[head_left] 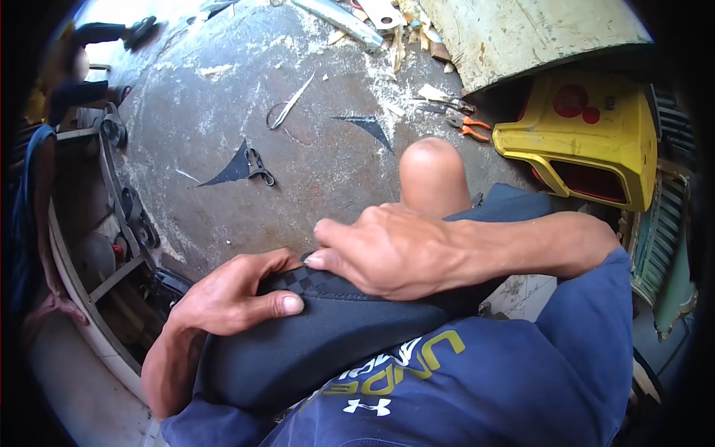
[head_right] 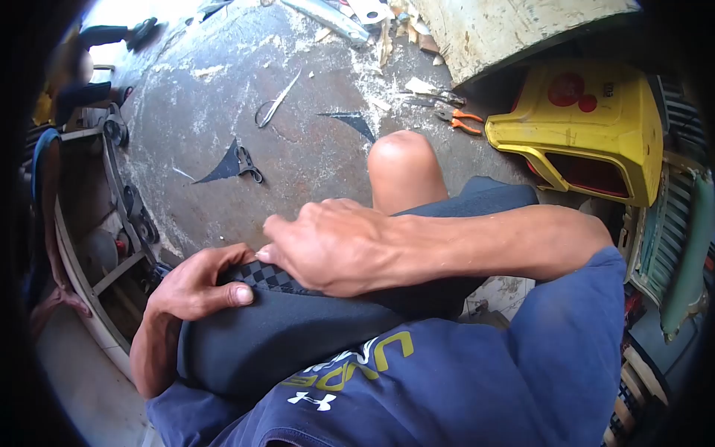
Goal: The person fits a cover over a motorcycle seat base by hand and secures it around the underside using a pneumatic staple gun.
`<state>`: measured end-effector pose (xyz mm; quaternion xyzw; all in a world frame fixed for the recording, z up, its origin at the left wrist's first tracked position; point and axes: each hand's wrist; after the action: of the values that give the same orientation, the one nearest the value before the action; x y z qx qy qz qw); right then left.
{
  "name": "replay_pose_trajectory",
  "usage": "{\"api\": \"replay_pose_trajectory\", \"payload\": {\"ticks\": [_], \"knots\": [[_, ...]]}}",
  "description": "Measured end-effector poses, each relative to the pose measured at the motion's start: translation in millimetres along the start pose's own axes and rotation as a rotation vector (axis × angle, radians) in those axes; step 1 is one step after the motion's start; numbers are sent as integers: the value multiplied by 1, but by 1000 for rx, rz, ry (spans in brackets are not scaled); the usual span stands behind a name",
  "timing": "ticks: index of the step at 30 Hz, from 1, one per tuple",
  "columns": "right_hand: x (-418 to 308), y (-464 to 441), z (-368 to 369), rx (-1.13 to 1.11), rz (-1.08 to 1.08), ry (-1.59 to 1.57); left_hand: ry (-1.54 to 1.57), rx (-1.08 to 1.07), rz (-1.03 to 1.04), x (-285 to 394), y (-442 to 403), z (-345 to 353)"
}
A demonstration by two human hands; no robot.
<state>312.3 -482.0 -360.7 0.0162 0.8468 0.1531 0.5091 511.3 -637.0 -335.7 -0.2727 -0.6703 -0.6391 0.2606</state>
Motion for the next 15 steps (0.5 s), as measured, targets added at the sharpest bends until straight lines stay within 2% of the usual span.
{"api": "replay_pose_trajectory", "payload": {"ticks": [3,5,6,7,8,9,10,11,12,13,14,15], "knots": [[-39,-10,-15,127,-259,-16,-70,139,88,23,51,-9],[-72,-13,-30,215,-372,18,95,246,-13,66,92,-8],[-87,-13,-42,271,-442,44,37,365,42,82,107,1],[-105,-8,-67,176,-449,122,-29,490,90,97,121,9],[-101,-3,-65,431,-589,166,-100,615,128,112,136,18],[-87,-8,-67,715,-786,196,-308,591,111,125,141,19],[-62,-12,-72,1110,-884,336,-402,667,133,125,132,31],[-32,16,-86,1144,-734,375,-493,753,150,121,112,52],[15,37,-81,1188,-488,339,-650,878,204,114,85,75],[62,59,-76,1207,-238,309,-669,929,262,95,54,90],[130,84,-56,1086,115,395,-712,955,271,70,19,102],[210,115,-21,1041,319,501,-728,1033,324,47,-20,116]]}}
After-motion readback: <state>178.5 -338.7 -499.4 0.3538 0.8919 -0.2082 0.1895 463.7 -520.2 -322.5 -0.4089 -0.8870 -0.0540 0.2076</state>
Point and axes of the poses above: each hand's wrist, its own y-axis away from the middle knuckle, its own z-axis out of the palm, x = y × z, and after that the axes turned 10 degrees about x, right-handed
